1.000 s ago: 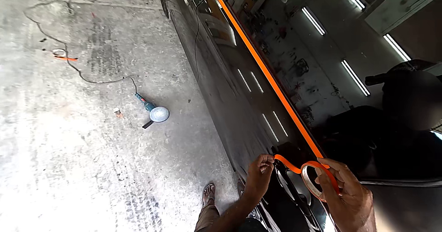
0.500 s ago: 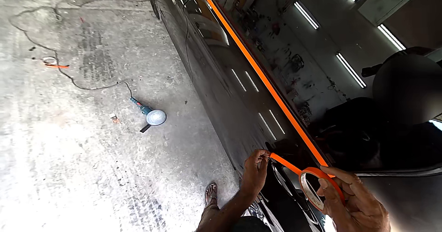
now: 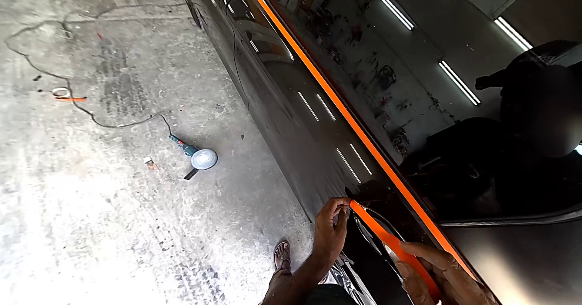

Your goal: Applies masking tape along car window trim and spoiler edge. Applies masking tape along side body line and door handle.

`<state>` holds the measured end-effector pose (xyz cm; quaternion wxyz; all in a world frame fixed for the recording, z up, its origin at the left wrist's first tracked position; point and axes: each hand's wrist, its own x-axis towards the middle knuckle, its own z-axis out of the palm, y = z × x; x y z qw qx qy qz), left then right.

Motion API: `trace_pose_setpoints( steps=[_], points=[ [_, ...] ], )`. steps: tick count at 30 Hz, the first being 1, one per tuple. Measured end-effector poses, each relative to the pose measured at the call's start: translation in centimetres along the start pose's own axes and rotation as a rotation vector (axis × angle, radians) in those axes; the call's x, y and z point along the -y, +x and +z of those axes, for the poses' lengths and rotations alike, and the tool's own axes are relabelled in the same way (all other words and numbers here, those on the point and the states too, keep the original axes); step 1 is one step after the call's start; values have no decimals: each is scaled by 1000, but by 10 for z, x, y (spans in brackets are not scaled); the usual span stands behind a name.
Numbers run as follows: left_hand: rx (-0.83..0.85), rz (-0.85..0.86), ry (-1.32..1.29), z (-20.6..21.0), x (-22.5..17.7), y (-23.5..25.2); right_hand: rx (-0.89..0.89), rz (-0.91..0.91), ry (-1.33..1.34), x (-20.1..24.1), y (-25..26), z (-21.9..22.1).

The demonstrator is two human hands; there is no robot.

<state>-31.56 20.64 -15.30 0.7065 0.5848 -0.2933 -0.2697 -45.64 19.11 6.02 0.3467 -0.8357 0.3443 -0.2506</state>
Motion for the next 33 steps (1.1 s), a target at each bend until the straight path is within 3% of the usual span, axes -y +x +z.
trace_pose_setpoints(
  steps=[9,16,33],
  points=[
    [-30,-7,-62,4,-5,-18,37,-233,-10,9,57,27],
    [-41,7,-61,10,-2,-25,82,-269,-54,9,91,31],
    [-17,131,210,3,-11,-8,-89,-41,98,-19,24,-17]
  ],
)
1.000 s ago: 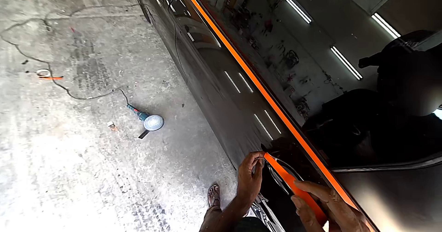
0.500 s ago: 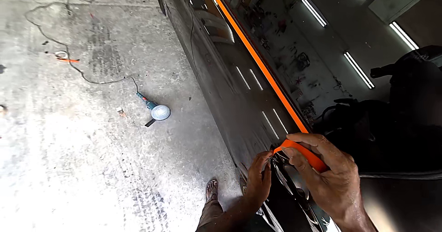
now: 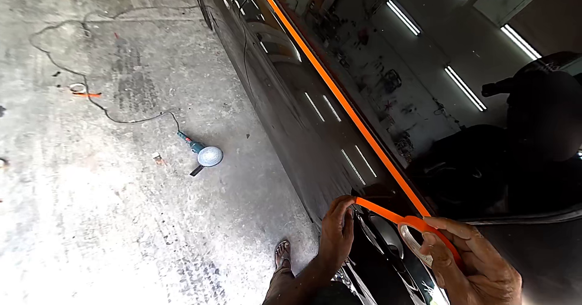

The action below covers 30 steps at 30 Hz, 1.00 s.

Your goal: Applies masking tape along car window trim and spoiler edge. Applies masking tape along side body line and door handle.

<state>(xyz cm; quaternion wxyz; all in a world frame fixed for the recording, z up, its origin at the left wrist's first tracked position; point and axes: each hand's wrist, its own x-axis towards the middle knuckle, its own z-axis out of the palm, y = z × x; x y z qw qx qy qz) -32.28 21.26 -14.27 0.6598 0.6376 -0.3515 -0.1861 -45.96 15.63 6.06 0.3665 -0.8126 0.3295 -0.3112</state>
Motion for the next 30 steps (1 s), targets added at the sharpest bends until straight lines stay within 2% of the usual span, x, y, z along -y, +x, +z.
trace_pose_setpoints(
  steps=[6,19,30],
  points=[
    [-21,24,19,0,3,0,-64,42,37,-11,-13,-4],
    [44,61,106,-9,6,12,-107,170,71,-33,-49,-11],
    [106,187,247,-9,-1,19,-198,173,101,-46,-44,-17]
  ],
)
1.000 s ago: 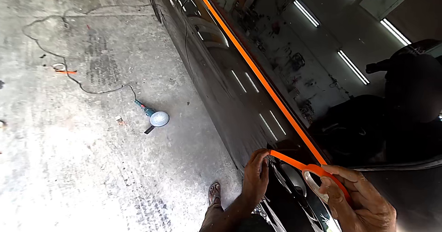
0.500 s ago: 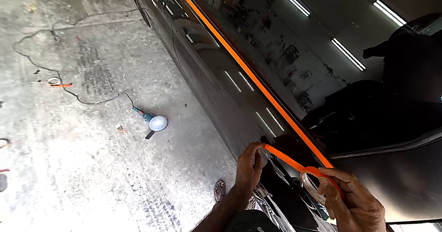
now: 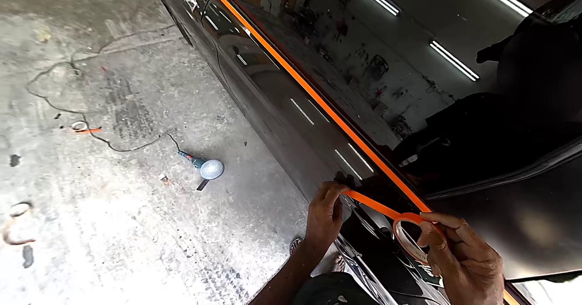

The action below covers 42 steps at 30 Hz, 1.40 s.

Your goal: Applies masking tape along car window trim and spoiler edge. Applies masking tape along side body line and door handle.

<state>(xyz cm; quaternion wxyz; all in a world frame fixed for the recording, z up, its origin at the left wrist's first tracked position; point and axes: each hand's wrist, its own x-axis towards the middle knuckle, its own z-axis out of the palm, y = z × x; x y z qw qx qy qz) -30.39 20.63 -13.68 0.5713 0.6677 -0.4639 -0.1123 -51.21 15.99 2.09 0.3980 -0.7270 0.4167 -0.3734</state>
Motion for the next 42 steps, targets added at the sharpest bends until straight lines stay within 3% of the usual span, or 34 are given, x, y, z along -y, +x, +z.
trace_pose_setpoints(
  steps=[11,29,42],
  points=[
    [-45,95,100,5,-1,-6,-64,19,16,-14,3,-5],
    [47,302,337,-2,-7,-2,-88,121,-14,-31,-3,-17],
    [94,332,390,-9,-6,6,49,306,200,-26,-44,-85]
  ],
)
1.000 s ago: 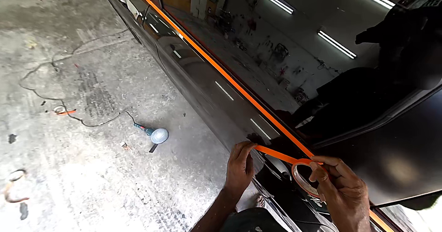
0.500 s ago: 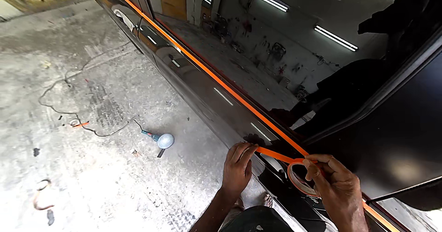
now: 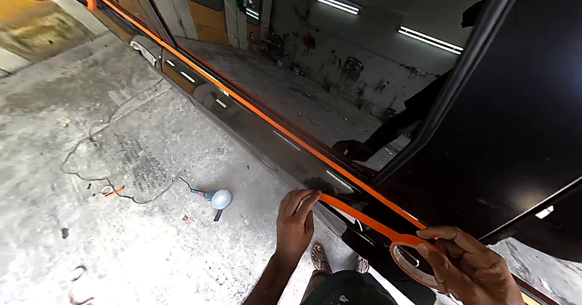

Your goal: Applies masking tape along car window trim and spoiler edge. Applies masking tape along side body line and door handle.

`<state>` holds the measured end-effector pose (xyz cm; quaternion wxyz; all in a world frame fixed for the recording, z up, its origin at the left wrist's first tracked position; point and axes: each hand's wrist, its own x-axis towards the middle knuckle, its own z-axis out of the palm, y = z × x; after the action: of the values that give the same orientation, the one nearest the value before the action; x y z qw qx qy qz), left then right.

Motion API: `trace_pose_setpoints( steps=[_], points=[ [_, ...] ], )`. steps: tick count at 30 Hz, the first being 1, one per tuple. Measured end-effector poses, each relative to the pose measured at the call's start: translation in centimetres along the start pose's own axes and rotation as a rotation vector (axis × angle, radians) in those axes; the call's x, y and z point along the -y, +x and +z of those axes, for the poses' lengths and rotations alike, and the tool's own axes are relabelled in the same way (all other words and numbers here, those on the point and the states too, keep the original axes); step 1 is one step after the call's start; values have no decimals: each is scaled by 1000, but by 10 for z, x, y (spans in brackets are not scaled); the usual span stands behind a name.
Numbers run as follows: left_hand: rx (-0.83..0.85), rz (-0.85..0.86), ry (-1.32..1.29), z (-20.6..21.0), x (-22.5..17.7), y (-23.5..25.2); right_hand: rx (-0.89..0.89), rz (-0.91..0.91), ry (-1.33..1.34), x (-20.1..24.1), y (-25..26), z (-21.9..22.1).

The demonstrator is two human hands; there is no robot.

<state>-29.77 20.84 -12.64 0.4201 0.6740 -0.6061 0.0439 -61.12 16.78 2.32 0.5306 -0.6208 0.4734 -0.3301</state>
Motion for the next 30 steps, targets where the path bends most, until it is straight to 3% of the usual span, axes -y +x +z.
trace_pose_setpoints(
  steps=[8,22,30],
  points=[
    [28,-21,34,-6,-12,-3,-18,-75,221,-13,-16,-20],
    [-78,-154,-20,6,-42,-20,7,-329,318,18,-3,-18],
    [-20,-136,102,3,-52,-17,10,-307,364,3,-2,-27]
  ],
)
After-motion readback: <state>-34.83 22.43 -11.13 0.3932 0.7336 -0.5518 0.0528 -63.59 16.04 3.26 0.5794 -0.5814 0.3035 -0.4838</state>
